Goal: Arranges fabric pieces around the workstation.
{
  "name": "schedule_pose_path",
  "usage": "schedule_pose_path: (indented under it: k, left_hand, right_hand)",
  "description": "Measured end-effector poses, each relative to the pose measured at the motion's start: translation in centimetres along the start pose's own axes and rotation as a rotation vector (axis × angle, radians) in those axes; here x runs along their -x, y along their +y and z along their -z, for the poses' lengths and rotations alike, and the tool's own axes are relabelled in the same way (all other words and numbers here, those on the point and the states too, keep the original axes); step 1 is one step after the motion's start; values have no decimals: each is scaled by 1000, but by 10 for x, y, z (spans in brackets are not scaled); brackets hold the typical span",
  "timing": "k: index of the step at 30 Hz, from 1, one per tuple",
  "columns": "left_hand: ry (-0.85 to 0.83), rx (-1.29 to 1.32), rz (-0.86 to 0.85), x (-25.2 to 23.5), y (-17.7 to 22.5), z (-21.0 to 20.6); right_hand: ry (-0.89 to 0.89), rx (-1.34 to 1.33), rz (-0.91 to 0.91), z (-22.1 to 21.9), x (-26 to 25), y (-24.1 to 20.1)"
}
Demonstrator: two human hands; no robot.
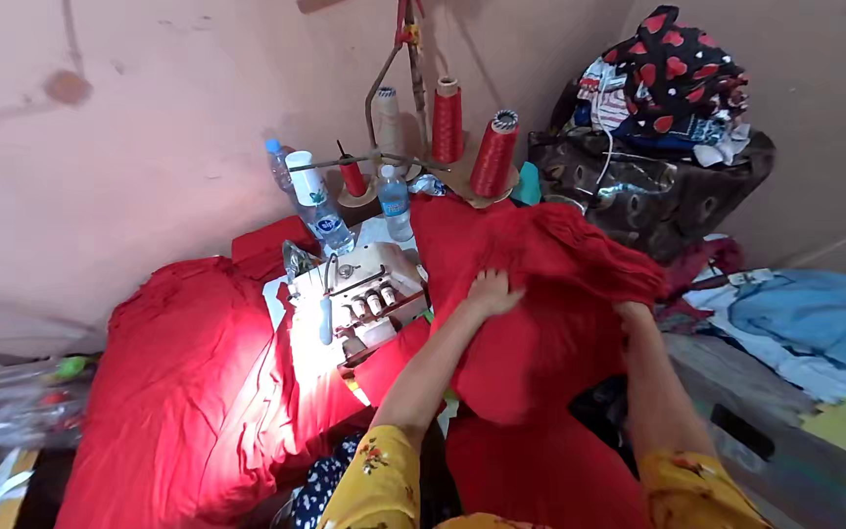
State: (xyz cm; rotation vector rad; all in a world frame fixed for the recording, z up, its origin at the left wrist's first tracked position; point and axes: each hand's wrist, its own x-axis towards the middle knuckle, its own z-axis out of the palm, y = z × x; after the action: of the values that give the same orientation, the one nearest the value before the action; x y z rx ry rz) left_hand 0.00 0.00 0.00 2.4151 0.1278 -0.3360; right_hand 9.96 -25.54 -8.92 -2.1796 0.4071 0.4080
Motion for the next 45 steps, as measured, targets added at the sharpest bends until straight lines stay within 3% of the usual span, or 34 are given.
schedule_pose_path:
  k: [3, 9, 11, 13, 16, 19, 21, 24, 27, 31, 33, 35, 37, 39, 41, 45]
  left_hand:
    - [-44, -385, 46, 3, -34, -18]
    - [-35, -390, 109, 7, -44, -13]
    - [-25, -382, 131, 6, -47, -12]
    - [13, -379, 146, 8, -53, -15]
    - [158, -393, 117, 16, -59, -22]
    - [464, -373, -155, 23, -66, -37]
    - [393, -312, -235, 31, -63, -41]
    - [290, -297, -137, 39, -60, -45]
    - [191, -331, 72, 39, -58, -34]
    - [161, -349, 178, 21, -63, -12]
    - [147, -342, 189, 10, -66, -2]
    - [153, -278, 215, -1, -68, 9]
    - [183, -191, 250, -10, -70, 15]
    - [197, -156, 272, -15, -73, 20]
    - [147, -164, 321, -19, -74, 27]
    - [21, -191, 439, -25, -67, 42]
  right_hand:
    - [-5, -238, -163, -5, -14, 1]
    - [-49, -364, -107, 6, -28, -8]
    - [-38, -236, -51, 7, -33, -9]
    - [16, 73, -23, 8, -35, -10]
    - [160, 332, 176, 2, 0, -28]
    - [-2, 306, 512, -20, 24, -40]
    - [-105, 295, 735, -41, 15, -39]
    - [-215, 436, 753, -55, -12, -68]
    - [-2, 386, 753, -49, -46, -94]
    - [205, 174, 640, -11, -54, -101]
    - [93, 204, 402, 5, -58, -67]
    - [-130, 245, 80, 14, -55, -23]
    - [-313, 128, -152, 15, -51, 14]
    - [-464, -106, -207, 12, -49, 34]
    - [-495, -262, -191, 10, -48, 34]
    - [-491, -319, -216, 13, -64, 23]
